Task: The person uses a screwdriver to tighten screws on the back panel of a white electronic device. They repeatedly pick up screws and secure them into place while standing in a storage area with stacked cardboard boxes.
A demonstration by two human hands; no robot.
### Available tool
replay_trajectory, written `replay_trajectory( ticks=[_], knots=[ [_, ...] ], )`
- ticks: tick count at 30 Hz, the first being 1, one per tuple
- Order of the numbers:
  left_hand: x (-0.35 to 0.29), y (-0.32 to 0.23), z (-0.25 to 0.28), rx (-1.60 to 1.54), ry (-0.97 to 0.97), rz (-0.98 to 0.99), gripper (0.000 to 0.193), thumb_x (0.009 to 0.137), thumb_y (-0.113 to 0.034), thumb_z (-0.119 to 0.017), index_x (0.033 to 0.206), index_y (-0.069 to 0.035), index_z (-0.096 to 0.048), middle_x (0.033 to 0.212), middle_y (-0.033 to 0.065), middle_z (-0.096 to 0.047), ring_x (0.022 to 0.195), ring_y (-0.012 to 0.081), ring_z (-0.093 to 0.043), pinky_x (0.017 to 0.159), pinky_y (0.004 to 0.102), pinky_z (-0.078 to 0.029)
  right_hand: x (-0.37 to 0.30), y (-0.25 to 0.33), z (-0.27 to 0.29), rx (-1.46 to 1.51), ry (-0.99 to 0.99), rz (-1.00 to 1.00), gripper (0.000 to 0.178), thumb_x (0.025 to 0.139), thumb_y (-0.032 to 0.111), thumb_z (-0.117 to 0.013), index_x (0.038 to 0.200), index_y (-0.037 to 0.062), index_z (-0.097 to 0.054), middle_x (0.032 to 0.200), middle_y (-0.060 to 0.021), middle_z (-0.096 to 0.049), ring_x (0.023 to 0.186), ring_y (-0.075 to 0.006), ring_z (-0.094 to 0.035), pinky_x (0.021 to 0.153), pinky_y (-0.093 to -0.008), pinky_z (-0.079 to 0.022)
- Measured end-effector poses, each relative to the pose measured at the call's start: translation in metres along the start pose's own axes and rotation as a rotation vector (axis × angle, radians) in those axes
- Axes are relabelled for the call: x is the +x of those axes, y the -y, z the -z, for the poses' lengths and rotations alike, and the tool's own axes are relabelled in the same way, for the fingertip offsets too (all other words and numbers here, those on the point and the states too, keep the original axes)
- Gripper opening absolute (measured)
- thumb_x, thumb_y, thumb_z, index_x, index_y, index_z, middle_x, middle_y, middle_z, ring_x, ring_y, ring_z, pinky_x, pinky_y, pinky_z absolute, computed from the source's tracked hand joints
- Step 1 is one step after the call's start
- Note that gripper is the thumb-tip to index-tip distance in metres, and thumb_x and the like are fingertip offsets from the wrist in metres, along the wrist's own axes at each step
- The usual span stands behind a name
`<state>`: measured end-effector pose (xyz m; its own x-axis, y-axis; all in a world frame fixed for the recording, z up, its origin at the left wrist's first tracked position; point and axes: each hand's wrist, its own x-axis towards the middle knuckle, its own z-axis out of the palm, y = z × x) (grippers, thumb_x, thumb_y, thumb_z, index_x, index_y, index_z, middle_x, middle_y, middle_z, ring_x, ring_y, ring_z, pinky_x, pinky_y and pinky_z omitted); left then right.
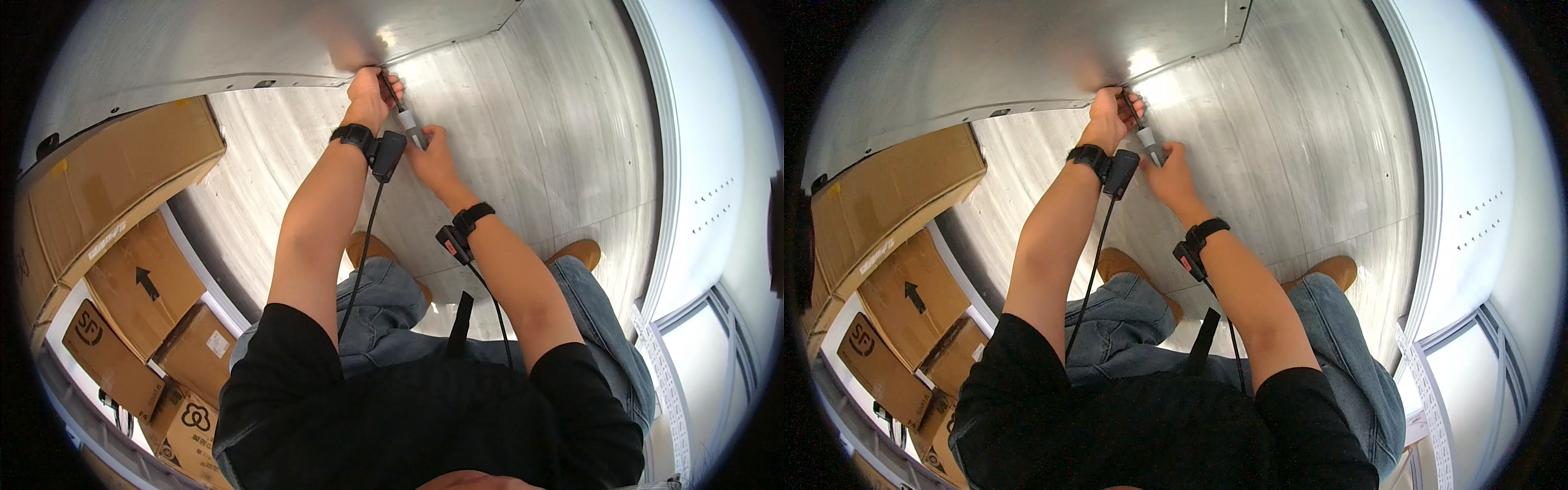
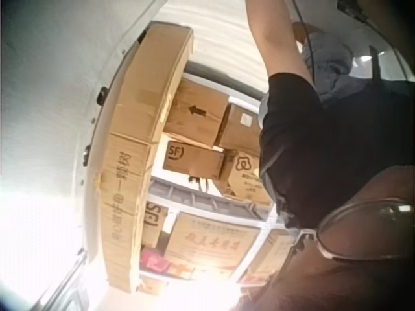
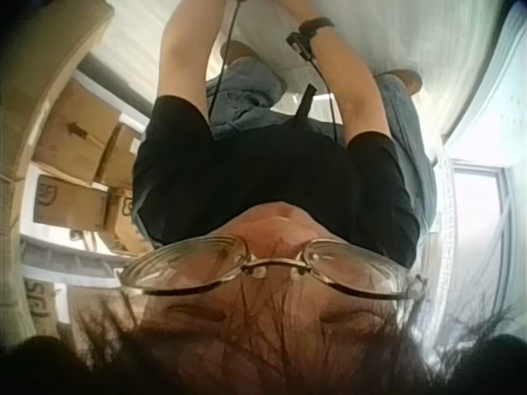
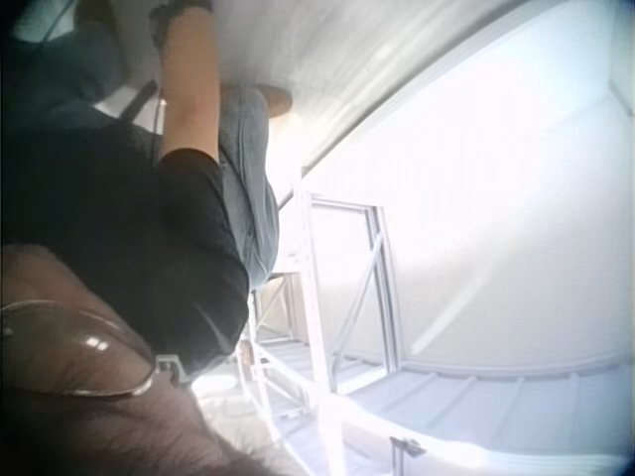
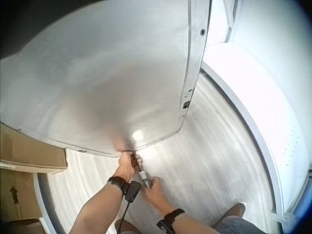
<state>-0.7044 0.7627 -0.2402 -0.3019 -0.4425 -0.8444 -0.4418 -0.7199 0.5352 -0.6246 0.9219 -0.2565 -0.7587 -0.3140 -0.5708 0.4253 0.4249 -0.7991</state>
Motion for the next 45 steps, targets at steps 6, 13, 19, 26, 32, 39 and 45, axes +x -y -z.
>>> replay_trajectory(
  ticks=[6,13,19,26,32,39,45],
  knots=[
    [0.008,0.002,-0.001,0.005,0.011,0.008,0.016,0.091,-0.017,-0.045,0.085,-0.005,-0.054,0.073,0.01,-0.06,0.063,0.0235,-0.06,0.059,0.0373,-0.052,0.013,-0.008,0.004,0.101,0.127,-0.185,0.04,0.09,0.021,-0.059,0.117,-0.0053,-0.046,0.099,-0.0169,-0.059,0.085,-0.0266,-0.06,0.075,-0.0387,-0.048],
    [0.008,0.0,0.002,-0.01,0.028,0.015,0.016,0.091,-0.016,-0.043,0.085,-0.005,-0.053,0.073,0.01,-0.06,0.062,0.0237,-0.059,0.056,0.038,-0.052,0.002,0.003,0.002,0.135,0.096,-0.077,0.041,0.088,0.018,-0.061,0.119,-0.0018,-0.042,0.096,-0.0171,-0.056,0.081,-0.0263,-0.058,0.07,-0.0379,-0.046],
    [0.005,0.0,0.001,-0.001,0.026,0.029,0.017,0.091,-0.017,-0.042,0.085,-0.005,-0.053,0.074,0.0099,-0.059,0.066,0.0235,-0.06,0.062,0.0382,-0.053,0.013,-0.015,-0.007,-0.084,-0.013,-0.024,0.043,0.085,0.01,-0.063,0.121,-0.0007,-0.043,0.102,-0.0154,-0.058,0.091,-0.0251,-0.059,0.081,-0.0349,-0.046],
    [0.005,-0.001,0.0,0.016,0.047,0.036,0.018,0.092,-0.017,-0.04,0.088,-0.005,-0.053,0.077,0.0102,-0.06,0.07,0.0233,-0.06,0.065,0.038,-0.053,0.01,-0.02,-0.006,0.074,-0.007,0.086,0.049,0.079,0.011,-0.069,0.117,-0.0026,-0.043,0.098,-0.0235,-0.06,0.09,-0.0379,-0.06,0.079,-0.0436,-0.046],
    [0.0,-0.003,0.001,0.022,0.037,0.027,0.019,0.092,-0.016,-0.039,0.089,-0.004,-0.053,0.078,0.0101,-0.06,0.07,0.0229,-0.06,0.066,0.0369,-0.052,-0.002,0.004,-0.001,-0.089,-0.129,0.075,0.05,0.083,0.021,-0.067,0.117,-0.004,-0.042,0.097,-0.0242,-0.059,0.08,-0.0379,-0.06,0.075,-0.0435,-0.045],
    [0.003,-0.002,-0.001,0.016,0.051,0.041,0.019,0.092,-0.016,-0.039,0.088,-0.004,-0.053,0.078,0.0101,-0.06,0.069,0.0231,-0.06,0.065,0.0367,-0.052,0.015,-0.029,-0.012,-0.067,-0.093,0.127,0.05,0.084,0.027,-0.065,0.116,-0.0048,-0.044,0.095,-0.0236,-0.06,0.082,-0.0355,-0.06,0.072,-0.0444,-0.045],
    [0.007,-0.003,0.005,-0.004,0.033,0.039,0.017,0.091,-0.015,-0.041,0.087,-0.004,-0.053,0.078,0.0105,-0.061,0.069,0.024,-0.06,0.065,0.038,-0.053,0.001,0.007,0.005,0.004,0.011,-0.016,0.047,0.083,0.025,-0.067,0.113,-0.005,-0.045,0.096,-0.0234,-0.059,0.088,-0.0337,-0.06,0.076,-0.043,-0.046]
  ],
)
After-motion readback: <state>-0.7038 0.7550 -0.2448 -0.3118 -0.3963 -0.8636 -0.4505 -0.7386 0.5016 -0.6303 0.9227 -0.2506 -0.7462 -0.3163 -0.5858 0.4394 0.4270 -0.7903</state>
